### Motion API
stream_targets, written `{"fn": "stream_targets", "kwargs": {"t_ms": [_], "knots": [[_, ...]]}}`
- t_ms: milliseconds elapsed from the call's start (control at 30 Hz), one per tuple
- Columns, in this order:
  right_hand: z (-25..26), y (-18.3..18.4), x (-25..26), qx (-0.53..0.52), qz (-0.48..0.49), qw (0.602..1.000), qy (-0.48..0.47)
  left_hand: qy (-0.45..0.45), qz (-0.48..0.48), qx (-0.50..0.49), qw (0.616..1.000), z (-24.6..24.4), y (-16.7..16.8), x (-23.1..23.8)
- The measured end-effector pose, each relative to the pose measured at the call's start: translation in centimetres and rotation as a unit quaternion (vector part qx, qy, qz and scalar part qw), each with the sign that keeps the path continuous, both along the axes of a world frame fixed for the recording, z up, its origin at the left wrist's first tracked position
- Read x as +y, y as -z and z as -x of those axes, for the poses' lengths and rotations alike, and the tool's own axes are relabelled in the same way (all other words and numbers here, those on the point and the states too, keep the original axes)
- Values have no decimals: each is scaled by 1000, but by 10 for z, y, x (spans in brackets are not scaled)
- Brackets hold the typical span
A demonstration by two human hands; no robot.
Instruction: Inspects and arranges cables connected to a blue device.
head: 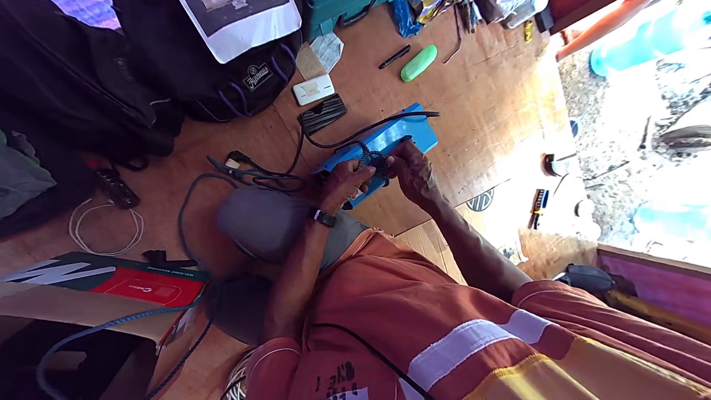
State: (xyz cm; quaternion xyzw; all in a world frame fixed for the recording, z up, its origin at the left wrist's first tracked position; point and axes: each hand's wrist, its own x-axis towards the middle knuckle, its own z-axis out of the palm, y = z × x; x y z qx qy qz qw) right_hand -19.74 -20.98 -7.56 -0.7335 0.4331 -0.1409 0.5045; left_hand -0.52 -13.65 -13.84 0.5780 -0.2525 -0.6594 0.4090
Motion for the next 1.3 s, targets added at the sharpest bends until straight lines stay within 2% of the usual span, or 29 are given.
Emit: {"fn": "stream_targets", "kwargs": {"t_ms": [133,233,500,667,800,900,1000,1067,1133,1200,1300], "knots": [[-9,2,-12,26,64,997,-32,16,11,20,1000,-2,2,-1],[-20,14,-26,9,66,997,-34,26,8,33,999,-4,0,-4],[-3,6,-30,-58,-81,992,-82,50,17,27,998,-6,-3,-7],[-1,15,-26,-87,-130,987,-46,71,39,5,997,-5,-2,-10],[-4,15,-23,-55,-102,991,-61,81,34,-19,996,-3,0,-11],[-8,16,-22,-39,-75,994,-75,74,64,-7,995,3,-4,-15],[-6,13,-28,22,-7,995,-99,73,83,11,994,7,-9,-15],[0,1,-37,87,54,988,-114,46,94,14,994,2,-13,-10],[5,-23,-50,139,89,978,-125,-6,98,-25,995,-9,-18,-5],[8,-43,-62,151,111,976,-114,-66,115,-65,989,-20,-15,-3],[-2,-54,-69,132,134,977,-103,-107,157,-71,979,-23,-15,-1]]}}
